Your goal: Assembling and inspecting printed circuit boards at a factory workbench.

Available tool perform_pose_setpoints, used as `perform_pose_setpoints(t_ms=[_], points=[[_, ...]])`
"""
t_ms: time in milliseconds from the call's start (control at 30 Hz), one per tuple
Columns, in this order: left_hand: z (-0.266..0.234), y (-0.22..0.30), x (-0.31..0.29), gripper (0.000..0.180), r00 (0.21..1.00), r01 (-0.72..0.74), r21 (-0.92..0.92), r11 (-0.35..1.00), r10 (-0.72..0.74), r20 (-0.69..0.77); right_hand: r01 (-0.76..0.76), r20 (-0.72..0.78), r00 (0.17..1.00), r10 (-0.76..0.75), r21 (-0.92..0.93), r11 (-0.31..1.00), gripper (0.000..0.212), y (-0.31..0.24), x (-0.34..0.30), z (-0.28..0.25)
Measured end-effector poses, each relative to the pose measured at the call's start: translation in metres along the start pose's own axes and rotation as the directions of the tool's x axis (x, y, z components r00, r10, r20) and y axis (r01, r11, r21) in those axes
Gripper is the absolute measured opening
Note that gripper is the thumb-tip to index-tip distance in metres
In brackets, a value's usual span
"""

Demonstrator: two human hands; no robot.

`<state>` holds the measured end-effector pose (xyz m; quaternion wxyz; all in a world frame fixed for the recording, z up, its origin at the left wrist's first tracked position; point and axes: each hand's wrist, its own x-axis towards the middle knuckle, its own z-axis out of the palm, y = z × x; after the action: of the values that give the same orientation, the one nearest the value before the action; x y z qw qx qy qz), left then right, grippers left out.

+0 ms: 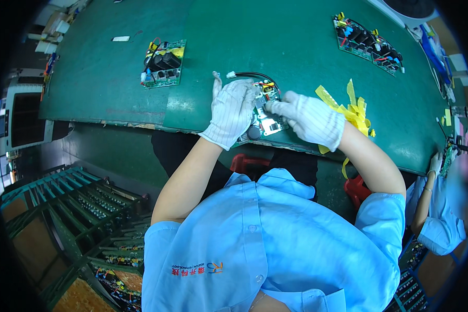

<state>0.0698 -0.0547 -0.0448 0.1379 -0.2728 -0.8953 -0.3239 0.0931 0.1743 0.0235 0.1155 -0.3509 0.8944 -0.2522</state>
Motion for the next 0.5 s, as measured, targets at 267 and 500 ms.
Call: perform_pose_setpoints(t_ms=[267, 500], points=[[-0.002, -0.002, -0.003, 0.025, 0.997, 0.062, -0.046, 0.997, -0.064, -0.047, -0.452, -0.312, 0.854, 0.417, -0.047, 0.891, 0.045, 0.032, -0.081, -0.046], [0.01, -0.011, -0.006, 0.02, 0.993, -0.062, 0.028, 0.998, 0.064, -0.104, -0.484, -0.174, 0.869, 0.463, -0.102, 0.869, 0.04, 0.017, -0.085, -0.01]])
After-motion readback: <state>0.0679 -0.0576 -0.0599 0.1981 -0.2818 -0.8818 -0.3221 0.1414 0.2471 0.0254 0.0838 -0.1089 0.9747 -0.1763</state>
